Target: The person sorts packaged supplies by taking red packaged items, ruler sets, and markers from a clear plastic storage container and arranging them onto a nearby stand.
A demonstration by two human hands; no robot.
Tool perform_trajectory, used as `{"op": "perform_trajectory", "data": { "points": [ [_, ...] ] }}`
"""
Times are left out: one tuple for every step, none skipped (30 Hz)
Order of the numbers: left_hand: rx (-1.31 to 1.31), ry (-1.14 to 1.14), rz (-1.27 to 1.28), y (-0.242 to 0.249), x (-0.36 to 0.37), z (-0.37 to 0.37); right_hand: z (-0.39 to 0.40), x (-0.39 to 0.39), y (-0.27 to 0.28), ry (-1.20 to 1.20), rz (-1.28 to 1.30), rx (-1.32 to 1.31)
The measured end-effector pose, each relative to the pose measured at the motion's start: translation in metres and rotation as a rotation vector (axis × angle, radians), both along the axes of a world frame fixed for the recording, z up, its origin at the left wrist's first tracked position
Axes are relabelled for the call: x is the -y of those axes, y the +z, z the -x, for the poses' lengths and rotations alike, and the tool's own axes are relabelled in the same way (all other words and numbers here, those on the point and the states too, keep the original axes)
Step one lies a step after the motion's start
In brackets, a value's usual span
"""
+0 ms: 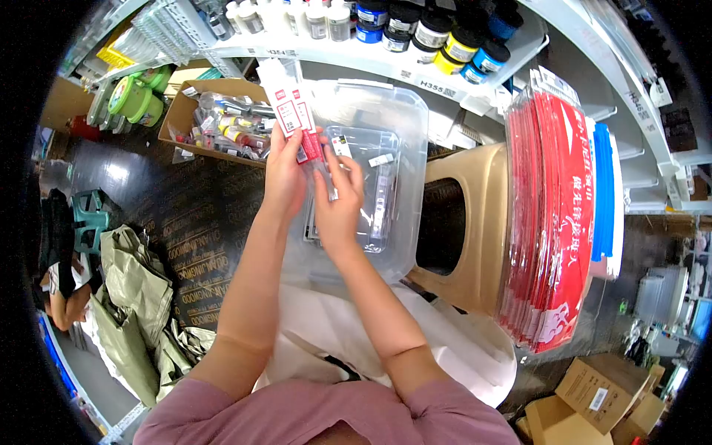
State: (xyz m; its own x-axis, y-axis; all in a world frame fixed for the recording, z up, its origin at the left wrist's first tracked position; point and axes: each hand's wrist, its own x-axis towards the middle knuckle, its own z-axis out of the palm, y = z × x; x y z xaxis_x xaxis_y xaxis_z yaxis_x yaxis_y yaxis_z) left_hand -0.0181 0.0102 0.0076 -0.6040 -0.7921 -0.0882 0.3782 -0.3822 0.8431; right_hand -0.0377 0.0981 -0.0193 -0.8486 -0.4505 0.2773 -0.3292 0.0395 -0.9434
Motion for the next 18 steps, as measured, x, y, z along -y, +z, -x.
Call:
{"op": "perform_trajectory", "data": {
  "points": [
    [0.007, -0.012, -0.006, -0.004, 0.0, 0.0, -0.002, 0.001, -0.001, 0.054, 0.029, 0.114],
    [0.066, 0.0, 0.012, -0.007, 0.0, 0.0, -0.004, 0.0, -0.007, 0.109, 0.03, 0.115],
    [0.124, 0.007, 0.028, -0.006, -0.002, 0.001, -0.004, -0.001, -0.007, 0.089, 0.021, 0.122],
    [0.198, 0.057, 0.067, -0.005, -0.004, 0.003, -0.005, -0.001, -0.006, 0.122, 0.041, 0.081],
    [0.28, 0.019, 0.077, -0.002, -0.003, 0.001, -0.005, -0.002, -0.007, 0.156, 0.061, 0.04],
    [0.287, -0.029, 0.054, -0.005, -0.001, -0.002, -0.008, -0.002, -0.01, 0.2, 0.082, 0.201],
    [0.294, -0.075, 0.032, -0.006, 0.0, -0.003, -0.011, 0.0, -0.015, 0.182, 0.074, 0.205],
    [0.327, -0.056, 0.005, -0.006, -0.002, -0.001, -0.014, 0.003, -0.021, 0.159, 0.136, 0.196],
    [0.336, -0.053, 0.044, -0.009, -0.002, -0.001, -0.015, 0.004, -0.022, 0.138, 0.2, 0.185],
    [0.33, -0.051, 0.08, -0.011, -0.002, 0.0, -0.015, 0.003, -0.021, 0.15, 0.2, 0.226],
    [0.325, -0.045, 0.117, -0.013, -0.002, 0.0, -0.015, 0.002, -0.023, 0.142, 0.199, 0.23],
    [0.329, -0.05, 0.116, -0.015, 0.0, 0.0, -0.015, 0.002, -0.025, 0.137, 0.205, 0.31],
    [0.322, -0.112, 0.163, -0.017, 0.003, -0.002, -0.015, 0.003, -0.027, 0.133, 0.212, 0.39],
    [0.314, -0.172, 0.21, -0.018, 0.005, -0.003, -0.014, 0.004, -0.03, 0.107, 0.215, 0.341],
    [0.318, -0.173, 0.207, -0.017, 0.004, -0.002, -0.014, 0.004, -0.029, 0.106, 0.214, 0.345],
    [0.286, -0.168, 0.139, -0.015, 0.003, -0.001, -0.014, 0.004, -0.027, 0.121, 0.262, 0.403],
    [0.253, -0.161, 0.072, -0.014, 0.003, 0.0, -0.012, 0.003, -0.026, 0.138, 0.312, 0.46],
    [0.255, -0.16, 0.071, -0.015, 0.006, -0.001, -0.008, 0.001, -0.027, 0.139, 0.311, 0.462]
  ]
}}
